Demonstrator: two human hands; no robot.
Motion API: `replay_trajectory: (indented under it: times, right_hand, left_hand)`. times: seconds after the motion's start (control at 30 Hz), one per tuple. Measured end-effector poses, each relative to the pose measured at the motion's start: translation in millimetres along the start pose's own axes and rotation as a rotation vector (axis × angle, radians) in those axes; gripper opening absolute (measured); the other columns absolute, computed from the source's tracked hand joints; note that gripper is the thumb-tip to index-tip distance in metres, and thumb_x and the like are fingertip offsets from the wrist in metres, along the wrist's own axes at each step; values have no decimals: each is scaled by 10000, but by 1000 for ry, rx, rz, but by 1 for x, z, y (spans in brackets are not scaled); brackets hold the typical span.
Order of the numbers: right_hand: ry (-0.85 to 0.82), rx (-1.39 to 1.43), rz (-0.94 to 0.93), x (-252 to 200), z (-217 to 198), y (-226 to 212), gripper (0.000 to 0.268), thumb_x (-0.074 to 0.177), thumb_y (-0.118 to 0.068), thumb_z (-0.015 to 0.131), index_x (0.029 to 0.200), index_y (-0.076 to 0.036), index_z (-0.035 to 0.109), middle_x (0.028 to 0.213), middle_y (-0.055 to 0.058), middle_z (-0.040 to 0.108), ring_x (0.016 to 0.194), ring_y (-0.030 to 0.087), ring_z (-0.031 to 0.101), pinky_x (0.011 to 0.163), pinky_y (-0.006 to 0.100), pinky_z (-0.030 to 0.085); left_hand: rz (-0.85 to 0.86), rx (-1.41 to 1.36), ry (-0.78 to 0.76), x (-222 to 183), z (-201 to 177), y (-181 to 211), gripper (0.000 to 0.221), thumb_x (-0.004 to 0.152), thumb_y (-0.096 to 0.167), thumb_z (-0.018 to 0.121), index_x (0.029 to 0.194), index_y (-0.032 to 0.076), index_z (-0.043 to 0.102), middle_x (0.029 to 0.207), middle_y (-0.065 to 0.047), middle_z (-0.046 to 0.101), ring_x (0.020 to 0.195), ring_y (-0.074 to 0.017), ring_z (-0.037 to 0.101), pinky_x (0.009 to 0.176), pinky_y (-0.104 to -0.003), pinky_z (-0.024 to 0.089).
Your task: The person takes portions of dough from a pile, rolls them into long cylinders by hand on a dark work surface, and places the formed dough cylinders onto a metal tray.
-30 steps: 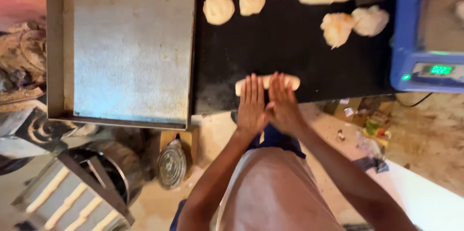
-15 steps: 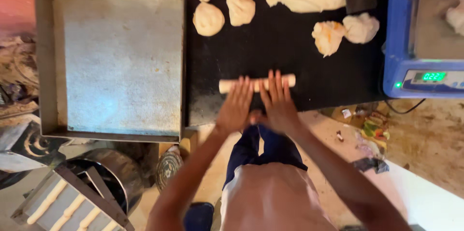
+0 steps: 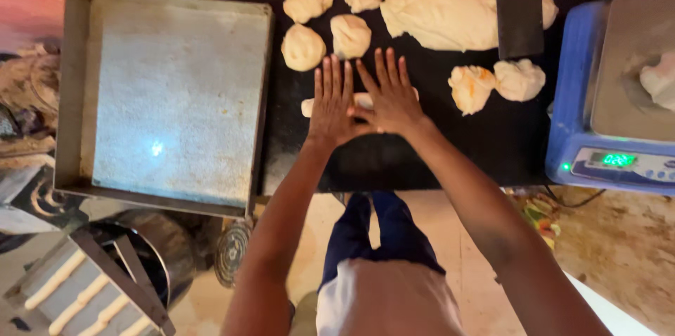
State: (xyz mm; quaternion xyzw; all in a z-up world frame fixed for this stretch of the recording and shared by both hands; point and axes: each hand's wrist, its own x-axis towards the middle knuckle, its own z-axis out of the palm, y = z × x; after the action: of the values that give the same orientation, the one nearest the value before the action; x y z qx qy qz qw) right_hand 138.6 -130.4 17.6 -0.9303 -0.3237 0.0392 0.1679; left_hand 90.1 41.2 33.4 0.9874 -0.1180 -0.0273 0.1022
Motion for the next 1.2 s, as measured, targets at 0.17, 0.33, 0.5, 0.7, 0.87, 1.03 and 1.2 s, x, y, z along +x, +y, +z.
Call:
replay_trajectory:
  times: [0.17, 0.33, 0.5, 0.7, 0.87, 1.03, 1.2]
  right_hand:
    - [103, 30, -78, -125, 6, -62, 1040, 915, -778, 394, 1578, 22, 341, 1645, 354, 201, 1539, 543, 120, 1225, 661, 97]
    - [77, -23, -41, -146, 15, -76, 1000, 919, -763, 416, 1571, -6, 366, 1665, 298, 199, 1553, 508, 137, 1229, 660, 99]
    - [85, -96, -79, -20, -3, -4, 978, 899, -784, 464, 1609, -120, 355, 1677, 262, 194, 1535, 510, 119, 1212, 649, 81]
    - [65, -13, -92, -49, 0, -12, 1113, 868, -803, 437, 1608, 19, 316, 1653, 316, 200, 1534, 539, 132, 1233, 642, 114]
    - [59, 49, -59, -163, 13, -68, 1051, 905, -780, 380, 1588, 15, 293, 1649, 334, 213, 1543, 522, 149, 1234, 633, 121]
    - [84, 2, -22, -120, 16, -57, 1123, 921, -761, 400, 1577, 135, 231, 1636, 384, 185, 1532, 562, 136, 1235, 650, 100]
    - [35, -254, 17, -25, -8, -16, 1153, 807, -794, 486, 1579, 27, 243, 1646, 308, 181, 1527, 511, 140, 1212, 637, 96]
  left_hand:
    - [87, -37, -172, -114, 15, 38, 1428, 640, 879, 620, 1572, -96, 151, 1650, -330, 119, 1547, -482, 61, 1242, -605, 40]
    - [-79, 43, -209, -134, 19, 82, 1221, 756, 674, 666, 1613, -24, 147, 1642, -350, 111, 1524, -536, 50, 1221, -607, 37]
    - [-205, 74, -5, -20, 2, 38, 1213, 766, 703, 654, 1619, 3, 150, 1677, -284, 116, 1548, -505, 46, 1217, -682, 24]
    - [-46, 213, -26, -41, -2, 30, 1173, 795, 758, 562, 1628, 6, 221, 1697, -238, 123, 1561, -452, 45, 1237, -641, 37]
    - [29, 14, 34, -136, 19, 54, 808, 976, 559, 501, 1574, 38, 346, 1668, -204, 250, 1556, -431, 156, 1250, -595, 148]
    - [242, 89, 181, -73, 40, 28, 623, 987, 429, 560, 1467, 31, 548, 1634, -157, 414, 1549, -323, 314, 1251, -509, 289]
    - [461, 113, 149, 32, 28, -27, 270, 956, 297, 620, 1111, 97, 717, 1140, -54, 670, 1088, -267, 605, 911, -415, 496]
